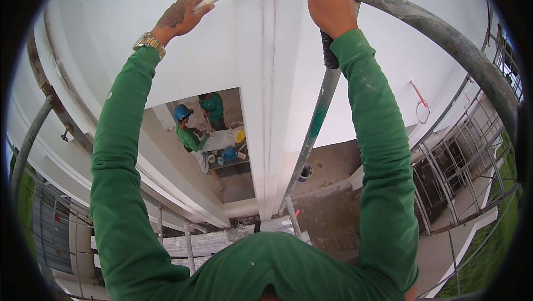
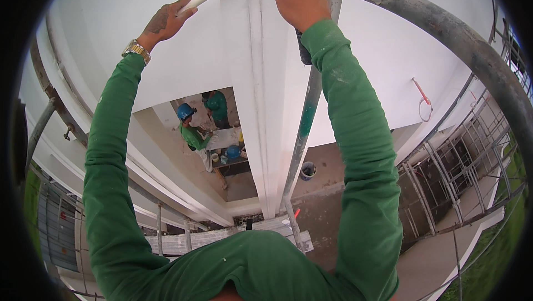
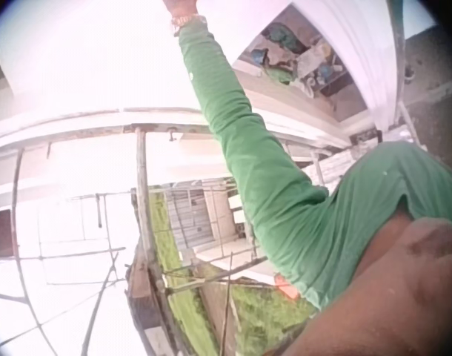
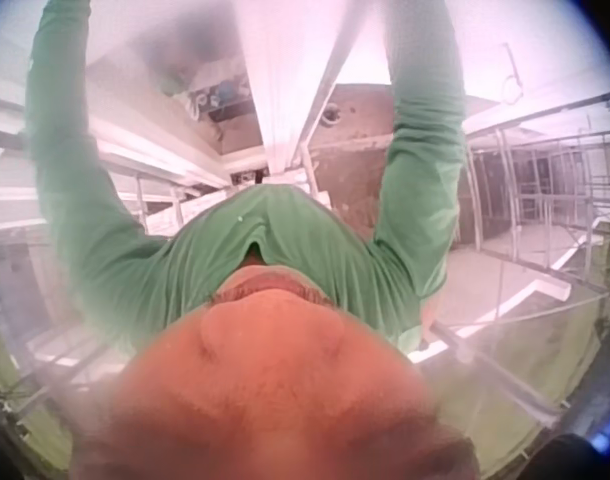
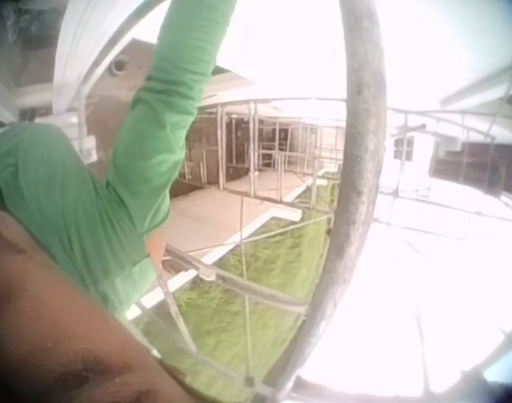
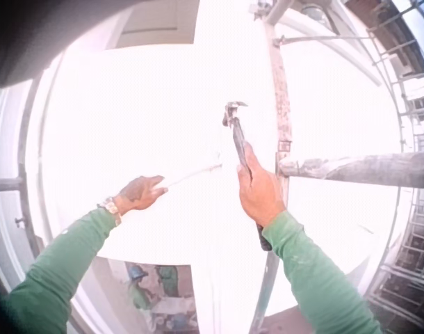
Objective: The person secures a white pipe to a wall using a hammer and nails while standing on scaffolding. They repeatedly position the pipe, drive nails into the wall, and adjust the pipe's alignment to ensure it is firmly attached.
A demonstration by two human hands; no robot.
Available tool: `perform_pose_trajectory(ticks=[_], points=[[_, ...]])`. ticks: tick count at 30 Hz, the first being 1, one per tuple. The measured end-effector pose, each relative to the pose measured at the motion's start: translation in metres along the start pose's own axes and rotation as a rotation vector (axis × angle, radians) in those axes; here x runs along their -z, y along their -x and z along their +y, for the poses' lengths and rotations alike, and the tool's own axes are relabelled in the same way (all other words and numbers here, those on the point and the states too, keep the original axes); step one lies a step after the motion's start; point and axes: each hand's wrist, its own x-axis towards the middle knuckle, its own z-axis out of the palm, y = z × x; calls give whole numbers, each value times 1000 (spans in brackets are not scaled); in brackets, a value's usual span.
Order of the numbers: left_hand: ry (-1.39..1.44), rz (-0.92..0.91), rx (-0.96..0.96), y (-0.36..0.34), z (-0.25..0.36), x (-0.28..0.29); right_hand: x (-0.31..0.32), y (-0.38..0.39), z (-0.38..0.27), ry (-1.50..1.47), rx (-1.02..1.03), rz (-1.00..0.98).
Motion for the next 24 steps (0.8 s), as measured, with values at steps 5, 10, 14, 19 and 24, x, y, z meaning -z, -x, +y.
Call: perform_pose_trajectory(ticks=[5,10,14,19,24], points=[[10,3,-5,0,13,-3,-28,29,22,153,-18,-37],[25,16,24,13,12,-15,-16,23,5,107,-273,-198],[4,141,-33,17,0,-42,-28,28,12,23,66,84],[81,73,28,23,19,-47,-29,30,26,161,-118,-253],[80,95,79,28,16,-51,-24,16,-5,38,93,6]])
